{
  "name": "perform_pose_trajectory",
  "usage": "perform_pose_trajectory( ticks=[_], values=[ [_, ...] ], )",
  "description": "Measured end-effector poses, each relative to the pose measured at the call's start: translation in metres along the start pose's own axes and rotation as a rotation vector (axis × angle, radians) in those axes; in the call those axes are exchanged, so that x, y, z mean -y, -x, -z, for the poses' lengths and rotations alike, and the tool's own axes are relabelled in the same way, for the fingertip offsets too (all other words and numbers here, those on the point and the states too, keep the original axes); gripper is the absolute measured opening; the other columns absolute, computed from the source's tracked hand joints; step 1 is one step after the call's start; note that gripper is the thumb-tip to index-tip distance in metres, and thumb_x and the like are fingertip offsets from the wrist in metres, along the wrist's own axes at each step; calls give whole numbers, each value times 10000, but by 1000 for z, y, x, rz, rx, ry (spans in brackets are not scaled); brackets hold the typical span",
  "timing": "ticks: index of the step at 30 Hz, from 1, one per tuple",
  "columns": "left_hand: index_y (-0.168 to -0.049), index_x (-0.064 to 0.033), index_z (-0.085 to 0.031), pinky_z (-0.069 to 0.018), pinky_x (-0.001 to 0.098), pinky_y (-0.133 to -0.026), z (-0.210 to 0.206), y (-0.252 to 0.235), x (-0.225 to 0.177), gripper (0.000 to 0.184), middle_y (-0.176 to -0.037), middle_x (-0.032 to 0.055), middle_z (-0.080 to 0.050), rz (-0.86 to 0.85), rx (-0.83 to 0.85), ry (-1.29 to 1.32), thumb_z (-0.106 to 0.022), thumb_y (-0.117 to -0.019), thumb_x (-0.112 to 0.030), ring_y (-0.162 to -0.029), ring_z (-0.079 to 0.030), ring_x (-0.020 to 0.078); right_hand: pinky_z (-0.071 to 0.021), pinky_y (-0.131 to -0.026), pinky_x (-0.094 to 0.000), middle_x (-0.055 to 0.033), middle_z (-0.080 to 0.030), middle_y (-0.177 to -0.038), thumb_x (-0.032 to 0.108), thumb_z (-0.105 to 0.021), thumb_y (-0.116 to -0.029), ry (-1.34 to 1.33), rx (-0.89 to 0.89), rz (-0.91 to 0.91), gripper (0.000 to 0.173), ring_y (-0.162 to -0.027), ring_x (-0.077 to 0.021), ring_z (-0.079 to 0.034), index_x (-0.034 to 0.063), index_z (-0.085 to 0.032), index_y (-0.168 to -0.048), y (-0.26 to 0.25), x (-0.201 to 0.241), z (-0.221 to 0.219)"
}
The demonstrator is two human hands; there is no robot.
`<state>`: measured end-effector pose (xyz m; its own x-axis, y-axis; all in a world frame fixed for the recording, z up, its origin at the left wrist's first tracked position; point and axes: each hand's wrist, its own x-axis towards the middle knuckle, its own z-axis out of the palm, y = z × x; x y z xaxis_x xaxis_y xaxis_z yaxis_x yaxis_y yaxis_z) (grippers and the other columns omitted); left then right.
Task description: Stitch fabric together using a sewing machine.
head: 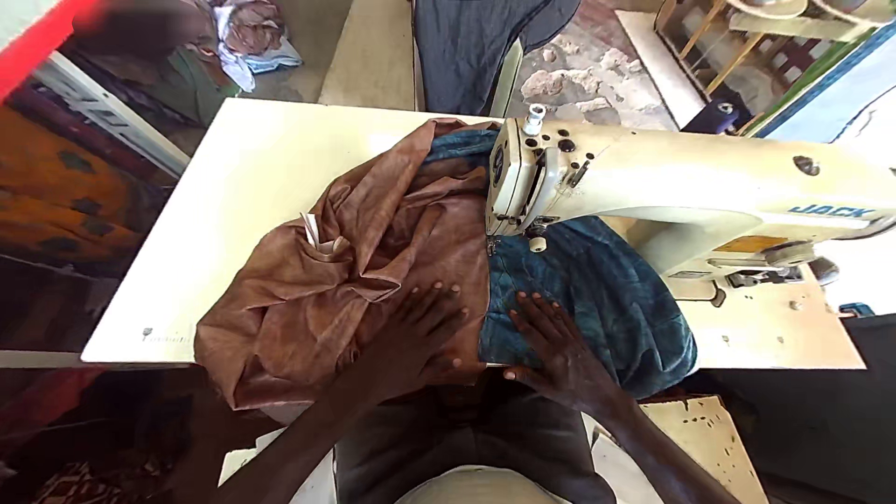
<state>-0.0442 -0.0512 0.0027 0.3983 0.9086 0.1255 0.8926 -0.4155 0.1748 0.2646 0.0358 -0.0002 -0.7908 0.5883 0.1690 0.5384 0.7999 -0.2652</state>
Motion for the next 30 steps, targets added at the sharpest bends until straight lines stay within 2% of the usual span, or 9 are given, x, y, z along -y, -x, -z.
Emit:
perform_pose_trajectory(
  ticks=[3, 7, 11, 17, 20, 23, 25, 27, 30],
  values=[
    [-1602, -224, -373, -100, 575, -1287, 3, 17, -7, 741, -1713, 42, -205, 7, 13, -11, -274, -1023, -676, -1595, -91, 280, -203, -1286, -528, -56, -327, -1672, 708, -516, -946, -68, -54, 34, 757, -1570, -240, -229, 201, -530, -1508, 7, -1, -1],
    [-1419, -132, -604, -255, 518, -1260, 10, 6, -14, 582, -1579, 69, -464, 15, -144, 153, -354, -1071, -527, -1528, -318, 274, -332, -1233, -487, -63, -520, -1539, 594, -597, -965, -155, -172, 68, 622, -1484, -235, -405, 134, -644, -1381, -2, 13, 1],
    [-1452, -105, -575, -297, 481, -1243, 15, -32, -20, 555, -1576, 58, -471, 0, -163, 232, -370, -1085, -467, -1510, -353, 256, -360, -1208, -462, -32, -530, -1527, 559, -585, -982, -121, -123, 60, 567, -1467, -224, -420, 156, -647, -1376, -17, 23, -3],
    [-1491, -132, -534, -242, 533, -1250, -7, -33, -14, 772, -1605, 38, -436, -66, -79, 186, -286, -1012, -684, -1521, -332, 247, -473, -1095, -437, -11, -657, -1357, 273, -577, -1031, -169, -145, 52, 229, -1305, -200, -577, 147, -757, -1095, -26, 16, 4],
    [-1518, -120, -485, -300, 530, -1225, 5, -37, -25, 963, -1564, 53, -486, 11, -73, 181, -398, -884, -841, -1486, -394, 248, -540, -958, -442, -46, -727, -1064, 283, -540, -1059, -224, -184, -2, 261, -1035, -207, -683, 101, -724, -1099, -44, 14, 16],
    [-1449, -82, -526, -408, 523, -1137, 24, -52, -41, 617, -1400, 103, -612, 139, -19, 190, -656, -967, -445, -1346, -540, 288, -577, -776, -456, -69, -690, -841, 286, -537, -1061, -275, -190, -49, 268, -790, -219, -685, 77, -704, -1059, -65, 10, 27],
    [-1311, -54, -623, -499, 523, -1020, 34, -64, -46, 360, -1177, 134, -699, 219, -31, 183, -649, -985, -205, -1168, -643, 314, -576, -710, -443, -58, -677, -810, 300, -530, -1066, -289, -188, -71, 268, -741, -208, -675, 90, -696, -1055, -76, 8, 35],
    [-1170, -44, -676, -551, 516, -878, 39, -72, -46, 210, -988, 139, -710, 243, -70, 192, -613, -993, -139, -992, -682, 326, -576, -723, -454, -60, -692, -847, 292, -543, -1060, -270, -240, -87, 257, -779, -217, -687, 92, -704, -1065, -80, 10, 40],
    [-1170, -32, -677, -565, 550, -768, 55, -79, -43, 200, -935, 190, -680, 297, -32, 332, -571, -1020, -108, -886, -686, 370, -545, -879, -463, -80, -715, -1065, 243, -572, -1044, -262, -411, -84, 241, -997, -244, -674, 67, -715, -1129, -68, 28, 49]
  ],
)
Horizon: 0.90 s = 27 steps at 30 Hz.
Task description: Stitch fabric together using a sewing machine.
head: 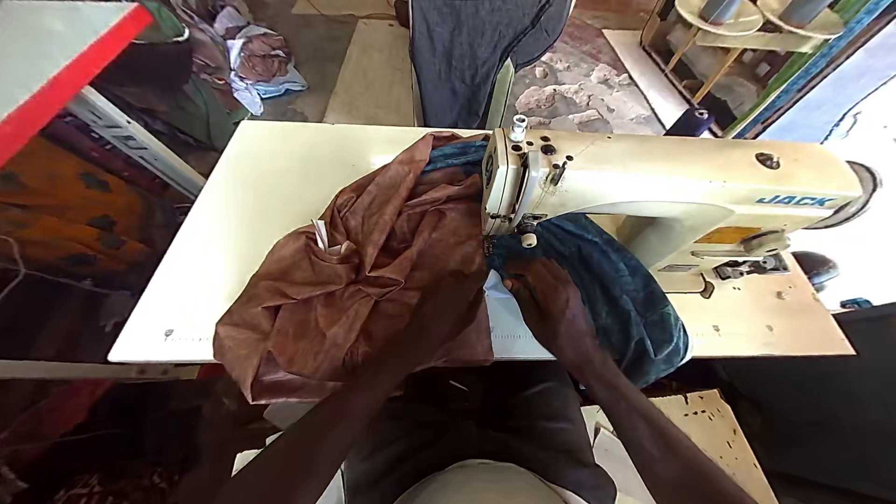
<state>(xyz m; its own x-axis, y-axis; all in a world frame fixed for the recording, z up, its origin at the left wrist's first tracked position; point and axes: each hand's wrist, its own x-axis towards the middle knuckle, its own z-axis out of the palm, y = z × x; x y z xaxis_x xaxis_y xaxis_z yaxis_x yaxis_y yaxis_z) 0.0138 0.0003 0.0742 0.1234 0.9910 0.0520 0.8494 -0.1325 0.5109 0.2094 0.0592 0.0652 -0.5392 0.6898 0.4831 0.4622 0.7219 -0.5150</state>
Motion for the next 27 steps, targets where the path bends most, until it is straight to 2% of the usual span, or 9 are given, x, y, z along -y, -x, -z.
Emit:
perform_pose_trajectory(
  ticks=[2, 6, 9, 12, 14, 18, 23, 25, 27],
  values=[
    [-1196, -91, -691, -580, 534, -825, -4, -13, 18, 238, -998, 132, -722, -2, 21, 120, -566, -995, -65, -918, -709, 301, -576, -860, -393, -67, -705, -1058, 183, -600, -1020, -77, -78, 12, 191, -982, -197, -672, 58, -722, -1097, 21, 26, 3],
    [-1155, -96, -690, -585, 456, -863, -3, -26, 32, 199, -1003, 63, -740, 55, 57, 359, -553, -1014, -67, -915, -713, 178, -600, -750, -306, -11, -677, -1008, 162, -609, -1002, -329, 107, -260, 183, -867, -99, -663, 108, -736, -1120, 67, 52, -30],
    [-1147, -84, -685, -587, 411, -830, -2, -25, 31, 174, -983, 60, -736, 87, 20, 391, -561, -1028, -106, -875, -707, 154, -598, -899, -389, -79, -670, -1222, 112, -558, -1020, -477, 73, -466, 263, -1073, -165, -674, 71, -666, -1256, 64, 45, -47],
    [-1166, -91, -681, -588, 371, -807, -6, -18, 29, 180, -984, 42, -740, 81, -67, 395, -566, -1036, -140, -860, -702, 127, -556, -983, -424, -101, -555, -1445, 117, -517, -1052, -641, -39, -582, 352, -1239, -210, -604, 51, -574, -1393, 54, 49, -50],
    [-1191, -85, -675, -590, 391, -803, -8, -10, 23, 211, -1007, 62, -734, 56, -132, 420, -532, -1040, -121, -881, -704, 155, -577, -911, -414, -67, -641, -1259, 99, -489, -1056, -924, -142, -732, 264, -1082, -183, -656, 79, -592, -1298, 46, 55, -53],
    [-1236, -58, -664, -577, 430, -790, -6, 8, 6, 256, -1056, 108, -729, 37, -209, 405, -498, -1041, -51, -890, -700, 210, -603, -774, -328, -51, -639, -925, 74, -445, -1074, -1373, -333, -1175, 115, -788, -140, -672, 64, -556, -1102, 11, 63, -55],
    [-1235, -29, -677, -584, 442, -853, 0, 3, -1, 246, -1086, 139, -724, -129, -286, 187, -529, -1051, -99, -934, -713, 251, -514, -513, -257, -27, -579, -772, 166, -419, -1083, -1496, -450, -1346, 116, -574, -104, -565, 117, -521, -1058, -18, 49, -63],
    [-1243, 13, -671, -559, 480, -893, 13, 7, -15, 283, -1113, 199, -711, -49, -177, 132, -487, -1072, -117, -981, -703, 325, -476, -507, -248, -21, -575, -790, 239, -422, -1092, -1544, -409, -1334, 159, -578, -96, -537, 134, -537, -1059, -20, 42, -64],
    [-1253, 40, -648, -525, 486, -934, 12, 28, -9, 301, -1114, 255, -678, 203, 103, 95, -489, -1077, -145, -1003, -671, 361, -460, -488, -235, -16, -570, -756, 260, -426, -1090, -1543, -368, -1329, 184, -556, -88, -527, 131, -542, -1028, -19, 38, -64]
  ],
)
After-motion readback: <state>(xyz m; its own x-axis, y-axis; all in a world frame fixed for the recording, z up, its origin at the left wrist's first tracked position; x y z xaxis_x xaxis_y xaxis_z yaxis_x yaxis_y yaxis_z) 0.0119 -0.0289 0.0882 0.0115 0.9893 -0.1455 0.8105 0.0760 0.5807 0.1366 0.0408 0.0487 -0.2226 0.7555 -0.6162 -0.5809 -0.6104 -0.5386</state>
